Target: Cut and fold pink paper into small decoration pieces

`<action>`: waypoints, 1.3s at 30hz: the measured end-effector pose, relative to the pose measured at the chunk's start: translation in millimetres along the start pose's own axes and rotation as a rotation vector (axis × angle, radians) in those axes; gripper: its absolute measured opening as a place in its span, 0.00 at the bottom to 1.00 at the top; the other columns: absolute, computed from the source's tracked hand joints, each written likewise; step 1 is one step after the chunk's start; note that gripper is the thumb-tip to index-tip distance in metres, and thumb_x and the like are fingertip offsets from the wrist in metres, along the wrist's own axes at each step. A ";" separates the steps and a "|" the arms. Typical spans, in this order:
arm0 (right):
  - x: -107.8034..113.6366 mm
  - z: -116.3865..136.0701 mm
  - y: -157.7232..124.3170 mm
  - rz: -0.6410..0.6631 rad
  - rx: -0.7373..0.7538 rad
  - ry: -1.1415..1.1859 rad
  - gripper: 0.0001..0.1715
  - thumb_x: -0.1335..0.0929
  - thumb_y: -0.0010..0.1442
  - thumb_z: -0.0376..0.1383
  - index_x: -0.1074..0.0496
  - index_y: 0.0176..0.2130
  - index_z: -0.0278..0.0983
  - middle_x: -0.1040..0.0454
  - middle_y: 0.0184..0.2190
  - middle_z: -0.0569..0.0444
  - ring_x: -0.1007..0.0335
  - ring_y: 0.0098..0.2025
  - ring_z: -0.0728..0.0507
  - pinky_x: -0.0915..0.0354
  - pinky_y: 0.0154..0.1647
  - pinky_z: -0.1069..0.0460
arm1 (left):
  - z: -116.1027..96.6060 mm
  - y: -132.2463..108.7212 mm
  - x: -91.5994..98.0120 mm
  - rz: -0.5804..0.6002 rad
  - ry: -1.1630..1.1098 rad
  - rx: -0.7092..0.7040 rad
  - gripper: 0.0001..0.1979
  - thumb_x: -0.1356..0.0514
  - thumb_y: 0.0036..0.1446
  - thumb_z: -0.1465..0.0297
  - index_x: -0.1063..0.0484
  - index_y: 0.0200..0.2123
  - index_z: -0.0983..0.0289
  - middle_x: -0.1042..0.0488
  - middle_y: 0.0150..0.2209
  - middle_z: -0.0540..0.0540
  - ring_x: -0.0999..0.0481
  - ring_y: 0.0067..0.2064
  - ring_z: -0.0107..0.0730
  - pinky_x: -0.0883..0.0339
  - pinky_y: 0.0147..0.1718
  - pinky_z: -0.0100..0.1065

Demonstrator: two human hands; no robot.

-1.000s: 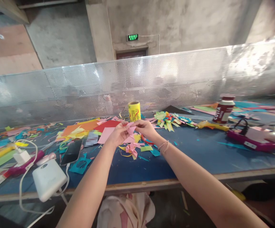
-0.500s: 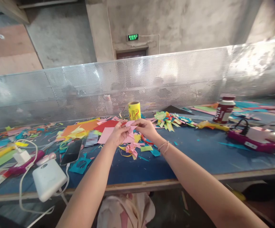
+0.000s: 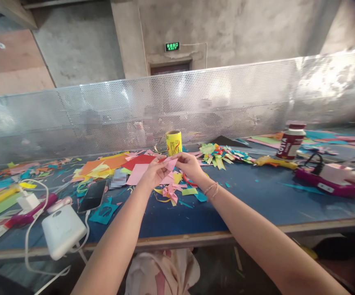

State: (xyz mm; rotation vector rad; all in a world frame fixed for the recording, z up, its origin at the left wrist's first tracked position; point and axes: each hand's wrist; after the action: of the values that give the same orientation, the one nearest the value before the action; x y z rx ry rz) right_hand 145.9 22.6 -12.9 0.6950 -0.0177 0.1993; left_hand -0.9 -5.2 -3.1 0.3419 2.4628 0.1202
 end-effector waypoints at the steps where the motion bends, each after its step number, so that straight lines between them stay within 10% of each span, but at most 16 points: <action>1: 0.0 -0.4 0.0 0.005 -0.003 -0.004 0.09 0.31 0.47 0.37 0.28 0.32 0.37 0.27 0.26 0.55 0.33 0.28 0.49 0.34 0.34 0.51 | 0.0 -0.1 -0.1 0.002 -0.005 0.001 0.14 0.36 0.42 0.80 0.32 0.34 0.64 0.27 0.28 0.48 0.27 0.28 0.21 0.33 0.31 0.26; 15: -3.2 0.9 0.3 -0.036 -0.113 0.098 0.09 0.31 0.46 0.37 0.28 0.31 0.37 0.26 0.27 0.54 0.31 0.30 0.48 0.33 0.35 0.50 | 0.9 -1.4 -4.2 -0.008 0.038 -0.046 0.11 0.36 0.43 0.76 0.32 0.31 0.63 0.27 0.27 0.48 0.27 0.29 0.24 0.34 0.33 0.29; 22: -7.5 5.9 -0.8 -0.139 -0.217 0.561 0.12 0.28 0.42 0.37 0.31 0.31 0.41 0.26 0.32 0.57 0.30 0.33 0.48 0.33 0.34 0.53 | 6.6 -10.9 -19.9 -0.026 0.294 -0.447 0.08 0.37 0.44 0.77 0.29 0.31 0.62 0.26 0.33 0.51 0.27 0.39 0.30 0.35 0.43 0.33; 33: -27.3 29.8 -13.2 -0.155 -0.251 0.840 0.13 0.26 0.41 0.36 0.32 0.29 0.41 0.27 0.29 0.59 0.31 0.30 0.50 0.32 0.33 0.56 | 14.2 -23.2 -28.9 -0.200 0.443 -0.605 0.08 0.37 0.45 0.75 0.24 0.29 0.56 0.29 0.46 0.51 0.39 0.57 0.40 0.35 0.48 0.39; 39: -29.5 34.4 -14.7 -0.140 -0.255 0.974 0.10 0.26 0.41 0.31 0.30 0.26 0.39 0.27 0.26 0.61 0.32 0.27 0.55 0.34 0.30 0.61 | 19.4 -16.3 -26.6 -0.266 0.844 -1.086 0.08 0.40 0.49 0.73 0.25 0.34 0.57 0.29 0.46 0.54 0.31 0.50 0.37 0.37 0.50 0.47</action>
State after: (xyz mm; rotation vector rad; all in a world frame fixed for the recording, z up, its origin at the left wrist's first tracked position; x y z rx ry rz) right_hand 121.4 -15.6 1.8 0.2887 0.9198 0.3766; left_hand 27.7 -28.2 -5.5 -0.6261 2.7046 1.6678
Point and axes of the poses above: each hand's wrist, its own y-axis towards the middle knuckle, its own x-axis out of the back of the hand, z = x × y
